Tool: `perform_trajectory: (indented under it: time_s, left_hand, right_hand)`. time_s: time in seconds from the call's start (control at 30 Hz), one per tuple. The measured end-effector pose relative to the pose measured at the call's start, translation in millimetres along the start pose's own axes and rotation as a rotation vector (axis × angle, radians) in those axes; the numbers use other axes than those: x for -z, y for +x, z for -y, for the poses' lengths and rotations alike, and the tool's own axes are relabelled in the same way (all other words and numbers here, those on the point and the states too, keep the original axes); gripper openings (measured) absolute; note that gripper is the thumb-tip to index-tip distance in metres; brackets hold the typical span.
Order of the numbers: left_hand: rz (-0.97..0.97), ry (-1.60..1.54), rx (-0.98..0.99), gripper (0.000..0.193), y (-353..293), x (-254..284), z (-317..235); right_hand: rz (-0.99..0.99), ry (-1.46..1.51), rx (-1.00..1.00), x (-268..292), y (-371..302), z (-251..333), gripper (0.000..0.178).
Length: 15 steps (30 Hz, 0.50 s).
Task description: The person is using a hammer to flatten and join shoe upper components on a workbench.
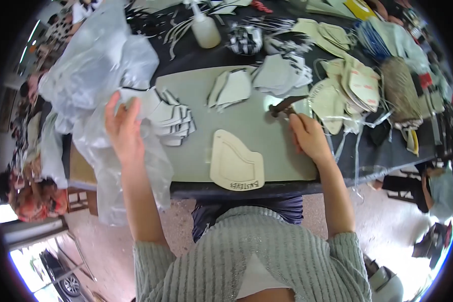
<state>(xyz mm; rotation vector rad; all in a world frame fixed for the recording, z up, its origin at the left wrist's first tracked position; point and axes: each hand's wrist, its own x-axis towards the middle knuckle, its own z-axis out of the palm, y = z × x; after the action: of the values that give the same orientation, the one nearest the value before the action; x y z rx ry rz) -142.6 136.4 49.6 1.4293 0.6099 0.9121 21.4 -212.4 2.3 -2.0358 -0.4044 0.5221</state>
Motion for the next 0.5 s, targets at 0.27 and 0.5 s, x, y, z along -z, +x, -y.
perform_trajectory:
  time_s: [0.27,0.5]
  left_hand:
    - [-0.194,1.333,-0.763,0.068,-16,-31,27]
    - [0.467,0.733,-0.352,0.035,5,-118,46]
  right_hand:
    - [0.024,-0.029,-0.065,-1,5,3,0.042]
    - [-0.064,-0.312,0.113,-8,3,-3,0.043]
